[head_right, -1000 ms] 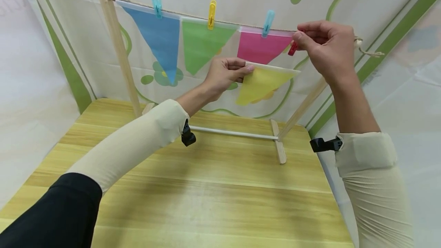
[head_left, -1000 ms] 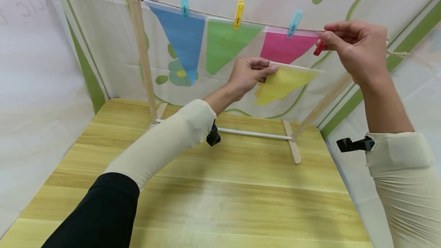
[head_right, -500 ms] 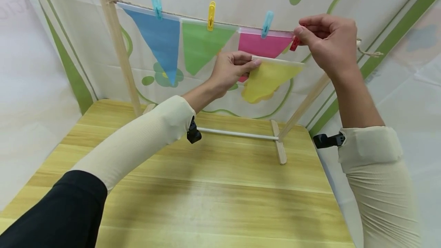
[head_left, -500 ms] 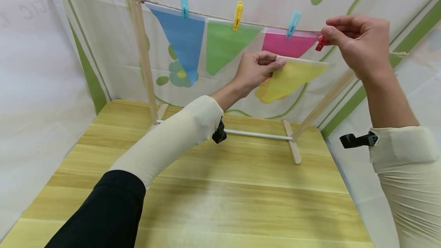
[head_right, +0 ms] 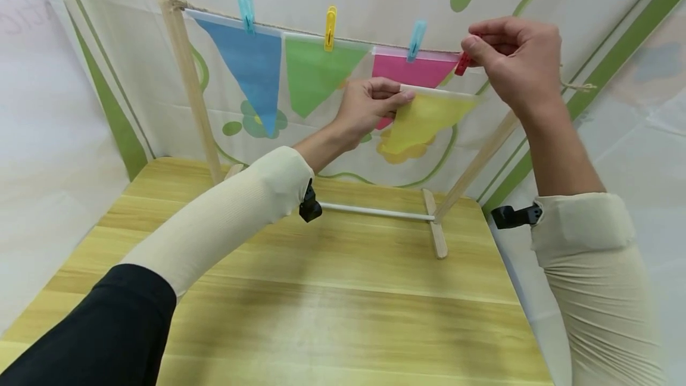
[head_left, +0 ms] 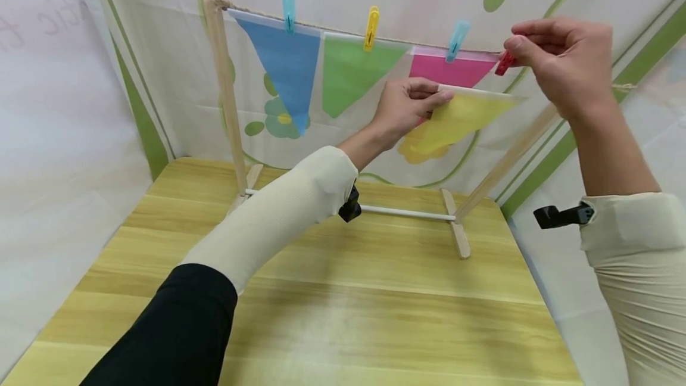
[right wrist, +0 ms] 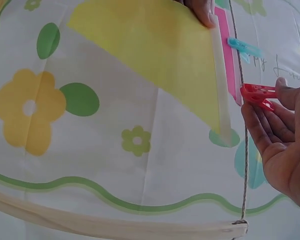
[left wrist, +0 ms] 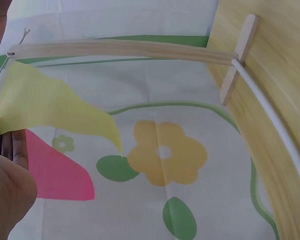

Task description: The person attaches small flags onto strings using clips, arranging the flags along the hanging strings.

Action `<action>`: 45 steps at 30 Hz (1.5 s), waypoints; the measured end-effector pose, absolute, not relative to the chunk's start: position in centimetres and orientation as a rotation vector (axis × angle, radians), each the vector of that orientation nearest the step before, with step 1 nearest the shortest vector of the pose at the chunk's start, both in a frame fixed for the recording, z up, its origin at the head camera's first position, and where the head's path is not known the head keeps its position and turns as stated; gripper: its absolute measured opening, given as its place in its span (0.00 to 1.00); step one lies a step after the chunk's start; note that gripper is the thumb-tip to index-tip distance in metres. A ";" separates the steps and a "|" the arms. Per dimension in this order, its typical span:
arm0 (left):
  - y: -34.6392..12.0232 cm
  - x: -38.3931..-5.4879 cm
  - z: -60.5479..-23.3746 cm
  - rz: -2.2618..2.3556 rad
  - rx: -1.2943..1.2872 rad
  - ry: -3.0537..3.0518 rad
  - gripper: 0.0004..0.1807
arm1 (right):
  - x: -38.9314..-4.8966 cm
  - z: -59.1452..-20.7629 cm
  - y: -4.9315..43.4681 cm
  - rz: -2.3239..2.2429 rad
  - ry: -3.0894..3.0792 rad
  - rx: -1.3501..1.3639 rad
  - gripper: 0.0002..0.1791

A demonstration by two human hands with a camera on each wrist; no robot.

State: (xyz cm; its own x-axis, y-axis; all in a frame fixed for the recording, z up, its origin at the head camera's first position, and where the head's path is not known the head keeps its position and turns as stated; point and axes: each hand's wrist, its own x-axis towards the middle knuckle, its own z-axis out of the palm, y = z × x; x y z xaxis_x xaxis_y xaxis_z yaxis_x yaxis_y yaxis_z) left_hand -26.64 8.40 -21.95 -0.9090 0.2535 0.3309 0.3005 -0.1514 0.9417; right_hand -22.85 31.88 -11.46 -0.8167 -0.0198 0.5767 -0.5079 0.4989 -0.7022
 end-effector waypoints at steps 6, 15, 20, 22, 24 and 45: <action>9.2 -26.5 -21.2 -2.246 -0.695 -2.017 0.14 | -22.6 -10.7 32.1 1.284 -2.240 0.430 0.13; 10.4 -26.4 -20.1 -2.238 -0.699 -2.024 0.15 | -22.9 -10.2 32.8 1.325 -2.188 0.440 0.11; 11.0 -26.4 -19.5 -2.253 -0.701 -2.016 0.15 | -22.9 -9.8 33.1 1.333 -2.170 0.427 0.12; 11.2 -26.4 -19.4 -2.260 -0.701 -2.013 0.15 | -22.9 -9.7 33.3 1.331 -2.155 0.422 0.12; 11.5 -26.3 -19.2 -2.264 -0.696 -2.014 0.16 | -22.9 -9.5 33.5 1.364 -2.121 0.431 0.12; 14.9 -25.6 -17.7 -2.279 -0.456 -2.022 0.15 | -22.5 -8.4 35.6 1.242 -2.174 0.328 0.14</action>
State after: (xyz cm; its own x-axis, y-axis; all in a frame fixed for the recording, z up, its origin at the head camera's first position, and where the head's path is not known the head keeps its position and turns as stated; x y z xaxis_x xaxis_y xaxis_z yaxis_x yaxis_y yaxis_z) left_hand -25.57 14.91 -17.68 -0.9544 0.1488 0.2587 0.2392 -0.1372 0.9612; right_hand -22.53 35.64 -8.42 -0.7855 0.0810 0.6135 -0.4872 0.5301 -0.6939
